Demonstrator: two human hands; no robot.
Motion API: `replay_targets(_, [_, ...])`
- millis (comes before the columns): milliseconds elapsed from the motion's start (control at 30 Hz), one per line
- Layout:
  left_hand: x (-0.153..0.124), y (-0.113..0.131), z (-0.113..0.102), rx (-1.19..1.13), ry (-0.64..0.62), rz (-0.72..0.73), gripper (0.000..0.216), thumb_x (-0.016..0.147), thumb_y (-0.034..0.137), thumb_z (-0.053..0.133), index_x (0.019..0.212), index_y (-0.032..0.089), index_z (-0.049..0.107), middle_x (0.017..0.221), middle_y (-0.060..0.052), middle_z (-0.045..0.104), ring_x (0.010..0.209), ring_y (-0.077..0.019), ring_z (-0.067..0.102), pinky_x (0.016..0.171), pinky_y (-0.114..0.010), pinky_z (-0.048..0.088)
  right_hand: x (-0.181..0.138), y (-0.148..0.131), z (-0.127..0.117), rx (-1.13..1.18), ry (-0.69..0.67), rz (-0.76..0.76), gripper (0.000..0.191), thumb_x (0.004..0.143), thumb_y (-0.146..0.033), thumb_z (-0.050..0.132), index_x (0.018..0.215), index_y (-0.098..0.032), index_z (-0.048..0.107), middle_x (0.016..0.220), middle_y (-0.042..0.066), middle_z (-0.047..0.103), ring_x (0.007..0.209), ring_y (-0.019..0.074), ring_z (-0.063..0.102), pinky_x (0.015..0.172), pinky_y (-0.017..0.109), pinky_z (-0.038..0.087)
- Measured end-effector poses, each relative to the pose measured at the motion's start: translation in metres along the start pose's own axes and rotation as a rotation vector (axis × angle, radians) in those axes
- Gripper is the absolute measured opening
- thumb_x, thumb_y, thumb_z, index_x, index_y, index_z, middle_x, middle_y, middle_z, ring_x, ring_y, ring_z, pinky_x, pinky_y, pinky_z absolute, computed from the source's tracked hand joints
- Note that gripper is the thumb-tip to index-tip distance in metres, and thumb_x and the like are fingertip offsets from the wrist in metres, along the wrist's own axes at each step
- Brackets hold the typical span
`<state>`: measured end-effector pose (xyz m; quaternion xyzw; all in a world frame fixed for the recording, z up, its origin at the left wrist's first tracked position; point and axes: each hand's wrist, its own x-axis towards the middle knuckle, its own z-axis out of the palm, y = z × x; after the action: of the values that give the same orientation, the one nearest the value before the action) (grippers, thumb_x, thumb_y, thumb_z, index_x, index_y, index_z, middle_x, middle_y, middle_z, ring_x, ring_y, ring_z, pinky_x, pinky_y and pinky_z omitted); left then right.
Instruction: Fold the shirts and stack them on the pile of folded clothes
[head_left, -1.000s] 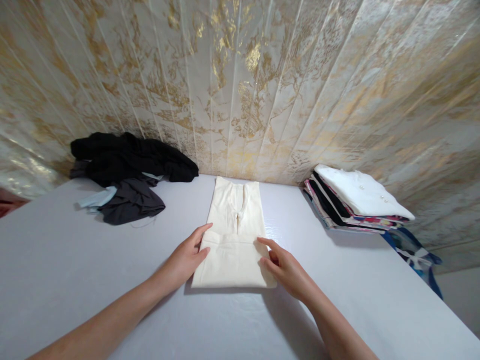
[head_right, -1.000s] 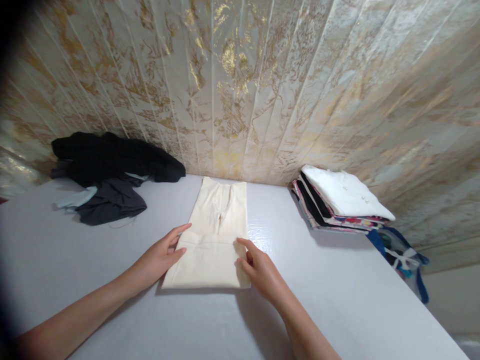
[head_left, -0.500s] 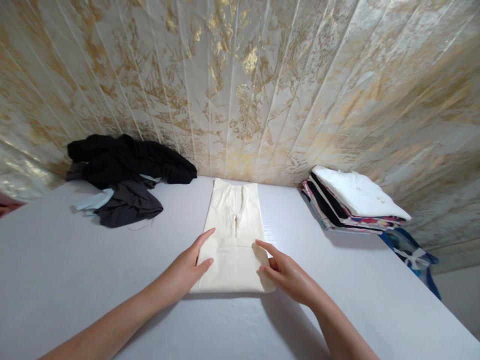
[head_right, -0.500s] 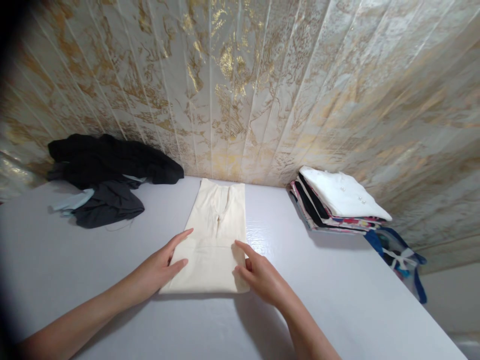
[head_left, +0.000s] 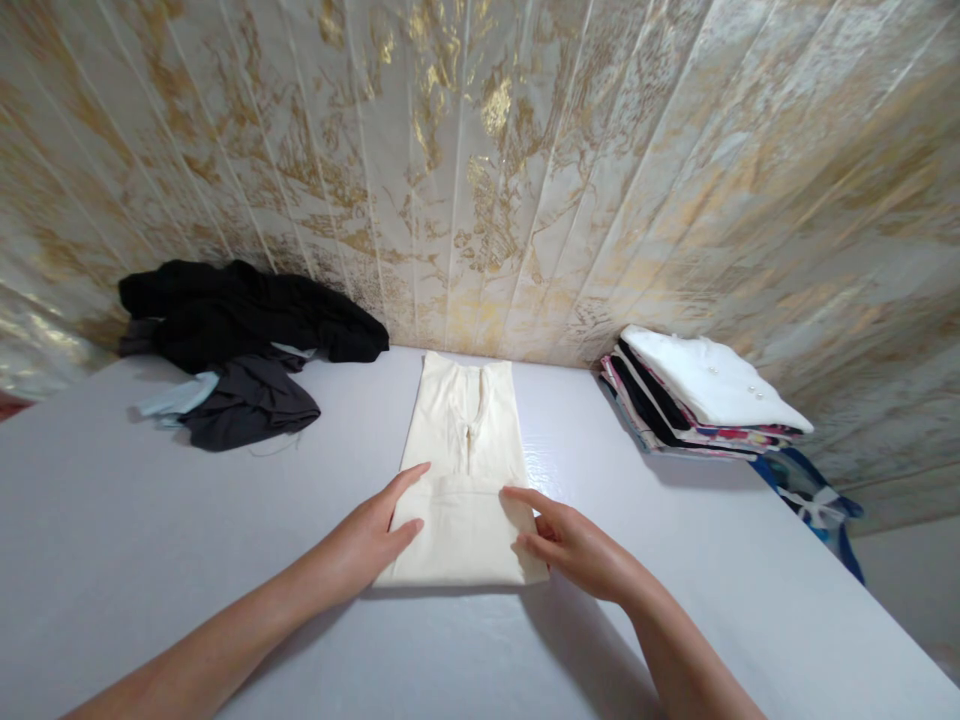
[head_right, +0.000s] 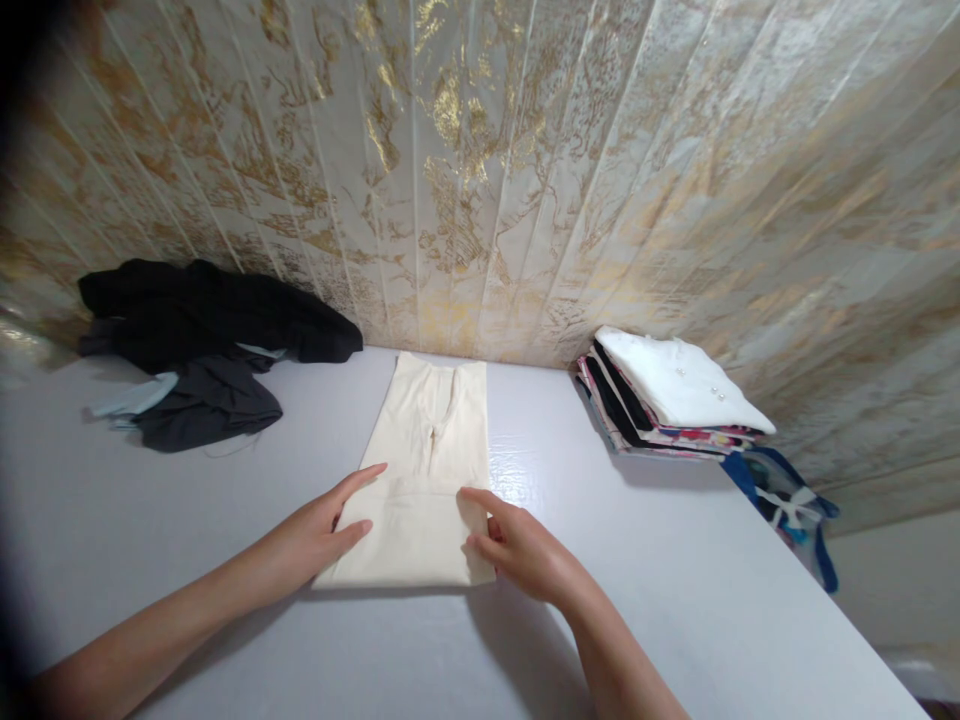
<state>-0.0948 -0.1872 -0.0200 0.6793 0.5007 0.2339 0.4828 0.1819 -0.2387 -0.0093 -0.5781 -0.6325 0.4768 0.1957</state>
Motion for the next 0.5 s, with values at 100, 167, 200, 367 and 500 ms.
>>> replay_targets(100, [-0.0009, 0.0018, -0.0001, -0.015, 0.014, -0.002, 0.070, 0.072, 0.033, 0.057, 0.140, 0.018, 0.045, 0.142, -0.009, 0.050, 0.125, -0.0263, 0.052, 0.108, -0.039, 0.035, 0.0000, -0.0004, -0.0006, -0.005, -0.008, -0.018, 0.053, 0.085, -0.023, 0.053, 0.137, -0.023, 0.045, 0.064, -0.006, 0.046, 0.058, 0.0095, 0.043, 0.053, 0.021, 0.031])
replay_targets(167, [-0.0015, 0.0038, -0.0004, -0.021, 0.028, -0.001, 0.069, 0.071, 0.032, 0.058, 0.138, 0.018, 0.047, 0.141, -0.009, 0.051, 0.124, -0.0267, 0.052, 0.108, -0.039, 0.036, -0.0001, -0.0003, -0.0008, -0.008, -0.012, -0.019, 0.053, 0.084, -0.023, 0.053, 0.137, -0.023, 0.046, 0.064, -0.006, 0.046, 0.058, 0.0096, 0.044, 0.053, 0.021, 0.031])
replay_targets(200, [-0.0017, 0.0047, -0.0006, -0.024, 0.032, -0.001, 0.069, 0.070, 0.032, 0.058, 0.137, 0.018, 0.048, 0.141, -0.009, 0.052, 0.124, -0.0268, 0.053, 0.108, -0.039, 0.036, -0.0002, -0.0001, -0.0009, -0.009, -0.012, -0.019, 0.053, 0.084, -0.023, 0.053, 0.137, -0.023, 0.046, 0.064, -0.006, 0.045, 0.058, 0.0096, 0.044, 0.053, 0.021, 0.031])
replay_targets(367, [-0.0008, 0.0050, -0.0011, 0.010, 0.017, -0.019, 0.070, 0.071, 0.033, 0.056, 0.138, 0.016, 0.046, 0.139, -0.010, 0.053, 0.123, -0.0270, 0.054, 0.107, -0.039, 0.037, 0.0002, 0.0019, 0.0002, 0.005, -0.026, -0.020, 0.051, 0.084, -0.023, 0.053, 0.135, -0.023, 0.047, 0.065, -0.006, 0.047, 0.057, 0.0096, 0.045, 0.053, 0.021, 0.032])
replay_targets(500, [-0.0005, 0.0008, -0.0008, 0.015, 0.011, -0.016, 0.069, 0.071, 0.031, 0.057, 0.138, 0.015, 0.047, 0.138, -0.011, 0.054, 0.122, -0.0272, 0.055, 0.105, -0.038, 0.039, -0.0003, 0.0007, 0.0007, 0.009, -0.035, -0.001, 0.051, 0.084, -0.023, 0.053, 0.135, -0.023, 0.048, 0.065, -0.005, 0.050, 0.057, 0.0097, 0.047, 0.053, 0.020, 0.035])
